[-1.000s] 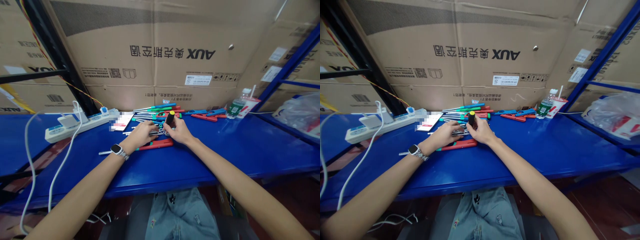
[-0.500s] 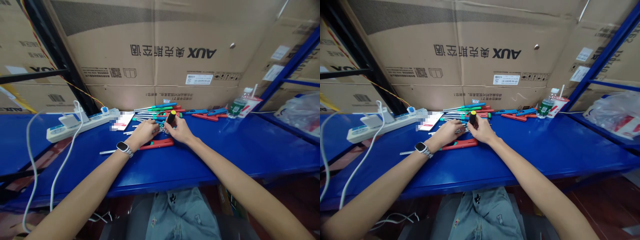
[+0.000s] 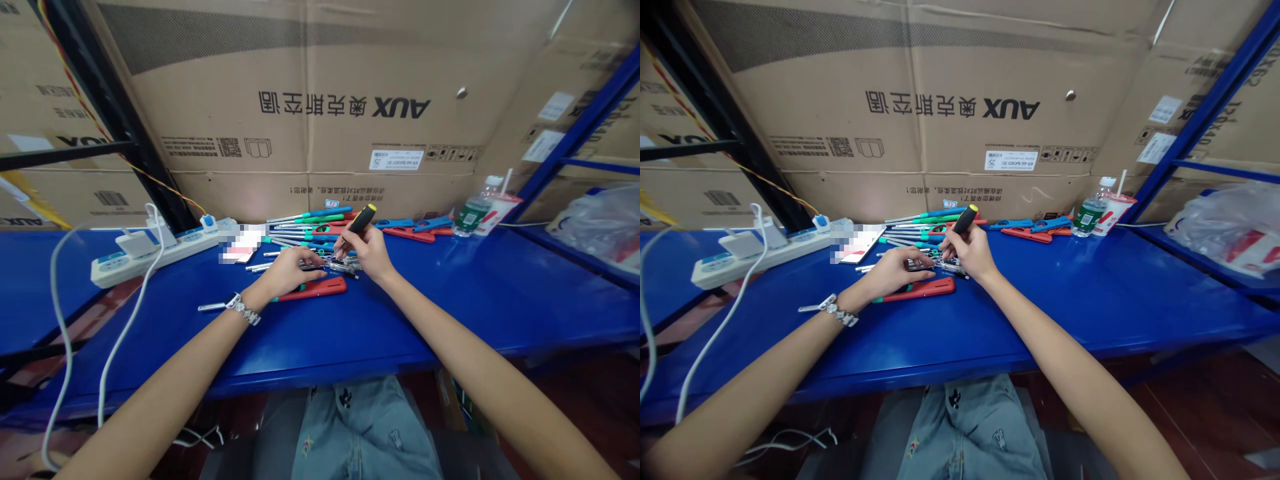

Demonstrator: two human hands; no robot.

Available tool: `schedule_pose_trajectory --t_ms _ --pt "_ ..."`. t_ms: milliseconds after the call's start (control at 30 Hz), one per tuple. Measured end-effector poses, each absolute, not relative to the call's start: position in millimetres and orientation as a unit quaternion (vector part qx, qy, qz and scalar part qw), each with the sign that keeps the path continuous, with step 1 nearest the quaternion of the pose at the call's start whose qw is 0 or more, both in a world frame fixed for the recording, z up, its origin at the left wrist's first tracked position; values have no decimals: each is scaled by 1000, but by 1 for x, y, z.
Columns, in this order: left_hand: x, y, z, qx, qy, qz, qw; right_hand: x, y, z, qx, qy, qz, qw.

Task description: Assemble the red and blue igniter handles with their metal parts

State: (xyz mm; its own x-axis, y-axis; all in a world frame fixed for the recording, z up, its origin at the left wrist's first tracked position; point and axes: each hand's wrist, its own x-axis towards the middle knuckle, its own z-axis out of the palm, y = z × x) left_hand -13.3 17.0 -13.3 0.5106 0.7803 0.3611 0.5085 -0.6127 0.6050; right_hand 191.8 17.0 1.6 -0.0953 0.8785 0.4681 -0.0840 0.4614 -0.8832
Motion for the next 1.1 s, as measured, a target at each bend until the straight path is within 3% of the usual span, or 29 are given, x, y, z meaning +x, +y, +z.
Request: schedule_pose_trajectory --t_ms 200,600,1100 --pt "-7 14 -13 825 392 330 238 194 10 4 -311 -619 401 599" --pt "-3 9 -12 856 379 322 144 189 4 1 -295 -647 367 600" --pt "-1 5 -11 844 377 352 147 190 3 5 -312 -628 353 619"
